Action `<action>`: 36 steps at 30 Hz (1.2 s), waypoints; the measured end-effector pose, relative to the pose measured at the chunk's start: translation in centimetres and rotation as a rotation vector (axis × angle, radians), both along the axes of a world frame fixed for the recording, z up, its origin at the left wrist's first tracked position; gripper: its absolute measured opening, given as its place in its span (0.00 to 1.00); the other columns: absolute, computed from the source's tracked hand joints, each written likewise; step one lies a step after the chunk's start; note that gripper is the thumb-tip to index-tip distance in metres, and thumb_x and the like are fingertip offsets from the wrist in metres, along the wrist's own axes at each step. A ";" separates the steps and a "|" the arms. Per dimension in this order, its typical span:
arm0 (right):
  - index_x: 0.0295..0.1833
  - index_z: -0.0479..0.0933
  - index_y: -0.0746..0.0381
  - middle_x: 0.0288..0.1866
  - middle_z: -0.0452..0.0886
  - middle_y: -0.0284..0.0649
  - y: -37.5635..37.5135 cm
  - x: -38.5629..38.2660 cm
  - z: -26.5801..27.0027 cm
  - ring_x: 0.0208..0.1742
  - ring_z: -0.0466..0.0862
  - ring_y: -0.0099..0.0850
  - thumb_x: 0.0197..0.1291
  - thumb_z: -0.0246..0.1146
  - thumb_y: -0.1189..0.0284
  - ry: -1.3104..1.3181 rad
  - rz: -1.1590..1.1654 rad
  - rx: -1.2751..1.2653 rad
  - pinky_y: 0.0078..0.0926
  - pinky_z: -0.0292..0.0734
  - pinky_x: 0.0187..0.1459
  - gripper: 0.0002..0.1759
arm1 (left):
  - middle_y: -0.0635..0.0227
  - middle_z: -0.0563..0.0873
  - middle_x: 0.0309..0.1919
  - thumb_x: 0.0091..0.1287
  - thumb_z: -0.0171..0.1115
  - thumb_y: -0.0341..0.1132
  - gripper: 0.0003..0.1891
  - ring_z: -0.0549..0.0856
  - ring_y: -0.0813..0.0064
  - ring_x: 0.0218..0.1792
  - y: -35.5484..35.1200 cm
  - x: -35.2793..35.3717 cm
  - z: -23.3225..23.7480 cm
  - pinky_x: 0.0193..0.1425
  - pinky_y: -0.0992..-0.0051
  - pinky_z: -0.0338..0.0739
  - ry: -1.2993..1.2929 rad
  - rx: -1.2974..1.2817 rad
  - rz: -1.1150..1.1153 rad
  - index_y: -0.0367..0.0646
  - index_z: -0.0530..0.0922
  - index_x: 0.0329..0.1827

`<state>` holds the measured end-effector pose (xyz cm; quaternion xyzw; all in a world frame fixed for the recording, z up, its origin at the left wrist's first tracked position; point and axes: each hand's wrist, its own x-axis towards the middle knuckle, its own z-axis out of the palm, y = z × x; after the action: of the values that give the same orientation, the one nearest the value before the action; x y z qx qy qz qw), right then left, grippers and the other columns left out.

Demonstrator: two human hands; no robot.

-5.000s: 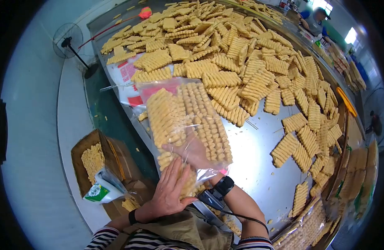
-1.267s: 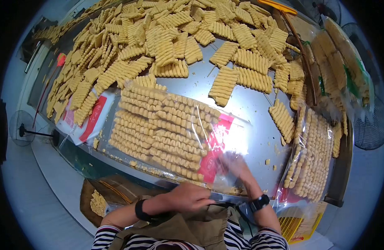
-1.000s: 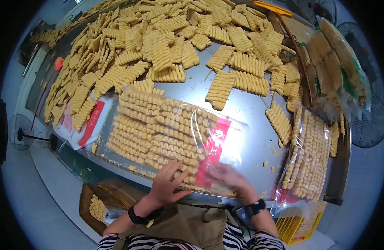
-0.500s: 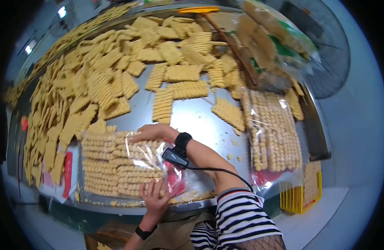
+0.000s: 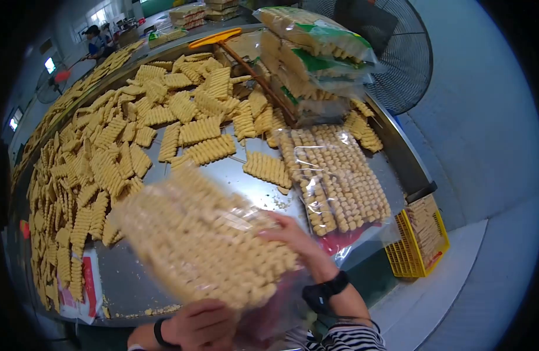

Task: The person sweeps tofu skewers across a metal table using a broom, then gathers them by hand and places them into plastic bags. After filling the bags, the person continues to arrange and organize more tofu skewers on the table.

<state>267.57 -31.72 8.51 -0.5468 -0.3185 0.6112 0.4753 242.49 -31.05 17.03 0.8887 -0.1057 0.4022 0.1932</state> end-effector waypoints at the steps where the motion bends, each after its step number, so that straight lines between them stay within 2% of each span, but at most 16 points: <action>1: 0.62 0.70 0.68 0.48 0.81 0.37 -1.4 2.1 0.7 0.45 0.80 0.24 0.52 0.67 0.74 -0.003 -0.146 0.040 0.20 0.75 0.48 0.30 | 0.55 0.82 0.39 0.51 0.65 0.39 0.13 0.80 0.58 0.44 0.4 1.8 -0.2 0.52 0.57 0.75 0.001 0.040 -0.043 0.39 0.78 0.34; 2: 0.62 0.70 0.67 0.48 0.81 0.37 -2.6 4.2 1.2 0.45 0.80 0.24 0.51 0.67 0.75 -0.007 -0.291 0.084 0.20 0.75 0.48 0.30 | 0.58 0.82 0.38 0.53 0.59 0.35 0.08 0.80 0.60 0.44 0.8 3.8 -0.4 0.54 0.61 0.74 0.001 0.082 -0.085 0.43 0.78 0.35; 6: 0.60 0.72 0.66 0.47 0.81 0.36 -7.2 14.6 1.5 0.44 0.81 0.23 0.52 0.64 0.75 -0.214 -0.605 0.182 0.19 0.75 0.46 0.27 | 0.54 0.82 0.34 0.56 0.59 0.29 0.05 0.82 0.59 0.40 2.4 13.3 -1.0 0.51 0.60 0.78 -0.191 0.115 -0.139 0.38 0.72 0.28; 8: 0.60 0.72 0.66 0.46 0.81 0.37 -8.0 18.3 2.6 0.42 0.81 0.22 0.54 0.63 0.74 -0.266 -0.639 0.252 0.18 0.75 0.45 0.25 | 0.53 0.81 0.38 0.57 0.58 0.29 0.05 0.82 0.58 0.44 2.9 17.3 -3.0 0.55 0.59 0.76 -0.228 0.094 -0.124 0.37 0.71 0.29; 10: 0.60 0.71 0.65 0.45 0.82 0.37 -7.5 23.4 -0.6 0.41 0.81 0.21 0.56 0.63 0.72 -0.279 -0.618 0.291 0.18 0.75 0.42 0.25 | 0.53 0.80 0.44 0.57 0.56 0.30 0.05 0.79 0.57 0.51 3.5 21.2 -6.8 0.62 0.58 0.71 -0.096 0.056 -0.172 0.38 0.71 0.31; 12: 0.59 0.72 0.65 0.43 0.82 0.34 -7.6 27.0 -4.0 0.39 0.80 0.21 0.58 0.62 0.70 -0.675 -0.581 -0.017 0.20 0.75 0.39 0.23 | 0.55 0.78 0.48 0.54 0.56 0.32 0.07 0.76 0.58 0.56 4.2 24.5 -12.6 0.66 0.58 0.66 0.067 0.084 -0.125 0.39 0.72 0.33; 13: 0.58 0.73 0.63 0.45 0.81 0.37 -7.9 28.6 -3.9 0.42 0.80 0.29 0.57 0.63 0.68 -0.768 -0.512 -0.183 0.28 0.74 0.43 0.24 | 0.56 0.78 0.50 0.54 0.55 0.32 0.07 0.75 0.59 0.58 4.3 25.1 -14.8 0.68 0.57 0.64 0.147 0.158 -0.108 0.39 0.72 0.33; 14: 0.58 0.73 0.63 0.45 0.81 0.37 -7.0 28.5 -2.5 0.42 0.80 0.29 0.57 0.63 0.68 -0.781 -0.504 -0.167 0.28 0.74 0.43 0.24 | 0.56 0.78 0.50 0.54 0.55 0.32 0.07 0.75 0.59 0.58 4.4 25.5 -15.3 0.68 0.57 0.64 0.134 0.166 -0.093 0.39 0.72 0.33; 16: 0.58 0.72 0.62 0.49 0.77 0.45 -7.2 25.8 -0.3 0.49 0.78 0.40 0.54 0.65 0.67 -1.762 -0.457 0.042 0.37 0.70 0.50 0.26 | 0.55 0.78 0.51 0.54 0.55 0.31 0.07 0.74 0.58 0.59 3.8 24.8 -16.8 0.68 0.57 0.64 0.026 0.057 -0.072 0.39 0.73 0.33; 17: 0.61 0.71 0.61 0.56 0.72 0.51 -6.1 23.4 1.6 0.57 0.71 0.47 0.51 0.67 0.65 -1.731 -0.448 0.104 0.44 0.63 0.58 0.30 | 0.54 0.77 0.52 0.53 0.56 0.31 0.07 0.74 0.57 0.60 3.9 24.5 -16.7 0.68 0.57 0.64 0.056 0.045 -0.086 0.38 0.73 0.33; 20: 0.64 0.68 0.58 0.62 0.68 0.51 -1.8 18.9 2.8 0.64 0.66 0.46 0.51 0.67 0.60 -1.751 -0.336 0.233 0.48 0.55 0.64 0.34 | 0.52 0.77 0.52 0.53 0.56 0.30 0.07 0.74 0.55 0.59 3.9 24.5 -16.9 0.68 0.55 0.64 0.060 -0.015 -0.133 0.37 0.72 0.33; 24: 0.68 0.65 0.51 0.70 0.60 0.47 0.7 22.0 -3.3 0.72 0.58 0.43 0.49 0.65 0.52 -1.786 -0.217 0.137 0.51 0.40 0.70 0.39 | 0.49 0.76 0.52 0.50 0.56 0.31 0.08 0.73 0.53 0.59 3.1 27.1 -17.8 0.69 0.53 0.62 0.031 -0.125 -0.211 0.37 0.72 0.32; 28: 0.68 0.66 0.53 0.69 0.63 0.45 0.0 25.0 -2.0 0.72 0.58 0.41 0.50 0.65 0.55 -1.600 -0.213 0.190 0.49 0.42 0.70 0.37 | 0.49 0.74 0.55 0.50 0.57 0.32 0.12 0.68 0.52 0.64 1.4 30.4 -16.3 0.71 0.55 0.59 0.041 -0.082 -0.178 0.36 0.72 0.35; 32: 0.69 0.64 0.55 0.71 0.61 0.46 0.3 23.2 -2.4 0.71 0.59 0.42 0.54 0.63 0.57 -1.837 -0.136 0.104 0.43 0.46 0.70 0.37 | 0.48 0.71 0.58 0.53 0.58 0.32 0.17 0.66 0.51 0.65 1.7 23.9 -14.4 0.71 0.55 0.58 0.018 -0.090 0.045 0.35 0.72 0.45; 34: 0.70 0.62 0.54 0.72 0.59 0.47 0.4 23.3 -3.0 0.72 0.58 0.42 0.55 0.62 0.58 -1.828 -0.065 0.058 0.45 0.45 0.70 0.36 | 0.47 0.71 0.58 0.57 0.59 0.34 0.16 0.66 0.49 0.65 3.1 17.8 -16.9 0.68 0.54 0.60 0.191 -0.155 0.159 0.37 0.74 0.46; 36: 0.66 0.67 0.56 0.68 0.64 0.49 1.0 24.0 -1.4 0.69 0.62 0.42 0.54 0.62 0.59 -1.660 -0.012 0.100 0.52 0.45 0.68 0.33 | 0.46 0.72 0.56 0.60 0.60 0.36 0.15 0.69 0.47 0.61 4.9 10.0 -19.6 0.64 0.54 0.65 0.287 -0.327 0.276 0.38 0.75 0.48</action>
<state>291.56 -30.72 7.11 -0.7999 -0.5894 -0.0083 0.1128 252.50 -26.15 -2.54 0.8995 0.1117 0.3063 0.2907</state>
